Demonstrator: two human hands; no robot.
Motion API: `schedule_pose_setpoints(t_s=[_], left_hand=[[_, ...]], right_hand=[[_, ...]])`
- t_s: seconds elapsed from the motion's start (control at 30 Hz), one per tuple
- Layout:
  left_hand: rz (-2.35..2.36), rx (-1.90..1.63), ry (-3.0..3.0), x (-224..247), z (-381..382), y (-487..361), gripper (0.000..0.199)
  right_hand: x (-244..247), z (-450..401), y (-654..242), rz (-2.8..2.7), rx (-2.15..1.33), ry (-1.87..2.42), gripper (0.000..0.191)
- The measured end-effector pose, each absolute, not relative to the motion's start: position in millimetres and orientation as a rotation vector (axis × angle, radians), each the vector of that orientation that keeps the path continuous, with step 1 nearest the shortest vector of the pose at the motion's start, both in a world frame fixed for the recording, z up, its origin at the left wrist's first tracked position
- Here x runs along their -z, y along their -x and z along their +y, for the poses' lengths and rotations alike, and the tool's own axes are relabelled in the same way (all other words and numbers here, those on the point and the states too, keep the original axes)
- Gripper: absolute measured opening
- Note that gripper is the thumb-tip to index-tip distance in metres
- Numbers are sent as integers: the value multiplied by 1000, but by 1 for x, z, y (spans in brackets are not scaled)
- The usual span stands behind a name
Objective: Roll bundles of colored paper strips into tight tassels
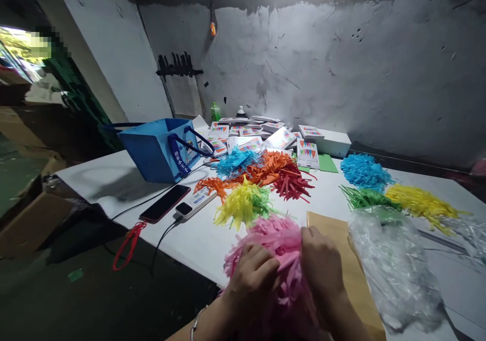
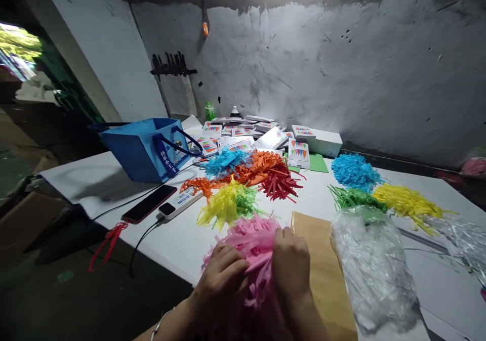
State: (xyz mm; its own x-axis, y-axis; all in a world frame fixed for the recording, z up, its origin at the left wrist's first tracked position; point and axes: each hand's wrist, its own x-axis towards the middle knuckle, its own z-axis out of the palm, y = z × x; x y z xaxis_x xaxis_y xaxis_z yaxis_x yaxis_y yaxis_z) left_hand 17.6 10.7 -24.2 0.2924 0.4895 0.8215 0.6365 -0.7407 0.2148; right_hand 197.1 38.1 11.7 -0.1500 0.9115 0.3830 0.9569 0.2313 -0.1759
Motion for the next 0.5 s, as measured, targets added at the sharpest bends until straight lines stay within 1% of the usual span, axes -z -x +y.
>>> schedule_pose_setpoints(t_s=[0.1, 0.17, 0.27, 0.3, 0.4, 0.5], left_hand=[[-976, 1578, 2415, 2, 5, -2, 16], [-1070, 1709, 2451, -14, 2, 12, 17], [-1256, 1991, 2444, -39, 5, 30, 8], [-1318, 2093, 2425, -47, 9, 34, 8], [-1641, 2283, 2377, -76, 31, 45, 29], [-2021, 2271, 2300, -105, 70, 48, 48]], right_hand=[[-15, 61, -236, -1900, 68, 1783, 26], [-13, 73, -263, -1754, 11, 1796, 26], [-4, 80, -301, -1515, -57, 1849, 34], [-1, 79, -313, -1432, -70, 1878, 37], [12, 64, -358, -1175, -60, 1994, 47], [26, 31, -409, -953, -26, 2101, 51]])
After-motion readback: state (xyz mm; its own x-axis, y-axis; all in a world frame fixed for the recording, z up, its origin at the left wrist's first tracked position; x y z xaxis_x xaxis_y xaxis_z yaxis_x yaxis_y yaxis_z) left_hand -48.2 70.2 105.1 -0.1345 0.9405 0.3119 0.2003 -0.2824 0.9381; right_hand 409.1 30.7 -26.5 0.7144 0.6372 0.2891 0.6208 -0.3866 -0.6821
